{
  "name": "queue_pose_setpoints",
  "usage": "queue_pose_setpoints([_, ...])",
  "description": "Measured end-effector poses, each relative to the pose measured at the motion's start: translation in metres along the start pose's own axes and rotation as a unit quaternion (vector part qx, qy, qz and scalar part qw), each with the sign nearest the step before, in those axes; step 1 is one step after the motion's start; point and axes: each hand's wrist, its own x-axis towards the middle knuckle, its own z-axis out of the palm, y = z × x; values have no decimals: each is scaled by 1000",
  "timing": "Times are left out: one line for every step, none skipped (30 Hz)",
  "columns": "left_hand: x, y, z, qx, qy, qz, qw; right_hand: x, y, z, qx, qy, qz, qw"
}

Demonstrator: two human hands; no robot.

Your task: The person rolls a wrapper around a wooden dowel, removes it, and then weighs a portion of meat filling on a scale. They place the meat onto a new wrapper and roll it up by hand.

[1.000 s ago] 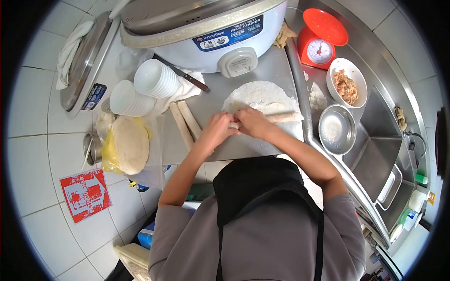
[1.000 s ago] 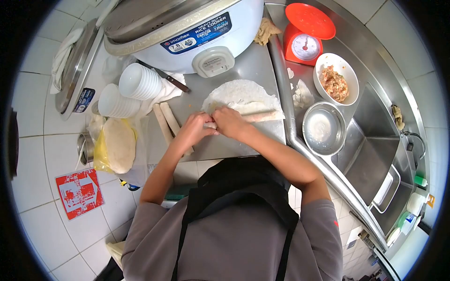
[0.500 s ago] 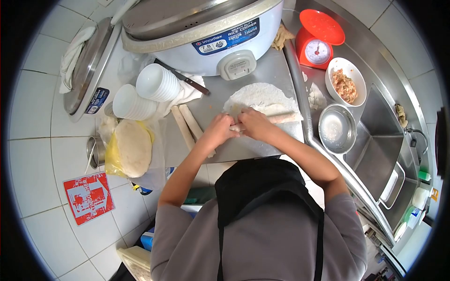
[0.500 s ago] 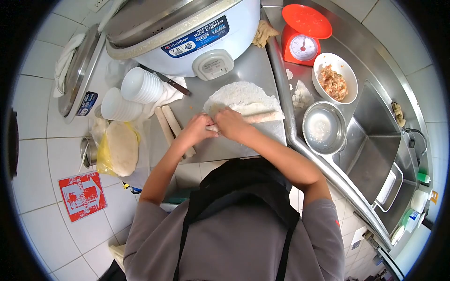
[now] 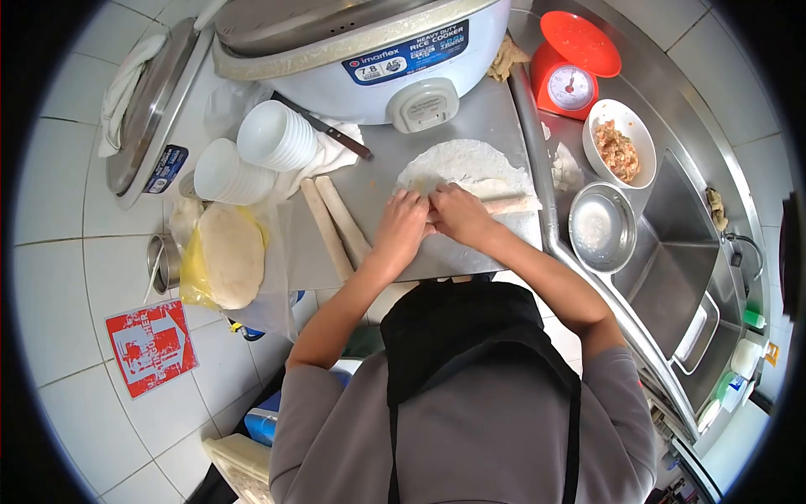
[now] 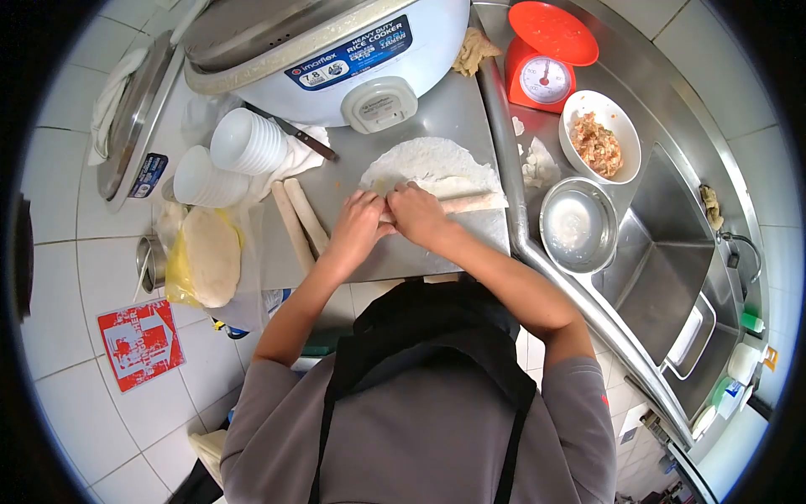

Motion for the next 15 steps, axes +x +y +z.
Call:
queue_pose_setpoints([0, -1, 1, -1, 0, -1, 1000, 0, 1, 2, 0, -1, 0, 1000])
queue_pose_setpoints([0, -3, 4, -21, -22, -21, 999, 1, 2, 4, -6, 5, -2, 1000])
queue_pose_setpoints([1, -6, 6, -42, -44, -41, 997, 2, 3, 6, -12, 12, -5, 1000])
queue_pose_setpoints([1, -9, 7, -41, -44, -42, 997, 2, 3, 7, -11, 11, -5, 1000])
queue_pose_setpoints([2, -12, 8, -61, -61, -50, 995, 2, 4, 8, -11, 18, -13, 1000])
queue_pose_setpoints([3, -15, 9, -81, -79, -58, 992, 2, 4, 7, -11, 25, -21, 999])
queue_pose_setpoints([5, -17, 9, -81, -79, -57, 992, 2, 4, 6, -11, 26, -20, 999])
queue_pose_setpoints([7, -20, 9, -97, -100, -67, 988, 2, 4, 6, -11, 21, -20, 1000])
queue_pose_setpoints([9, -21, 7, -113, -120, -76, 983, 2, 3, 4, -11, 17, -20, 1000])
queue_pose_setpoints([12, -21, 5, -113, -120, -75, 983, 4, 2, 2, -11, 17, -20, 1000])
queue_pose_setpoints([15, -23, 3, -127, -148, -75, 978, 7, 1, 0, -19, -10, -10, 1000])
queue_pose_setpoints([17, -23, 0, -141, -175, -75, 972, 8, 0, -2, -27, -36, -2, 999])
queue_pose_setpoints([18, -26, 2, -140, -174, -73, 972, 8, 1, -2, -28, -34, -2, 999])
queue_pose_setpoints([18, -30, 7, -138, -175, -69, 972, 8, 4, -3, -25, -39, -4, 999])
queue_pose_setpoints([20, -29, 5, -136, -177, -66, 972, 7, 5, -6, -22, -44, -5, 999])
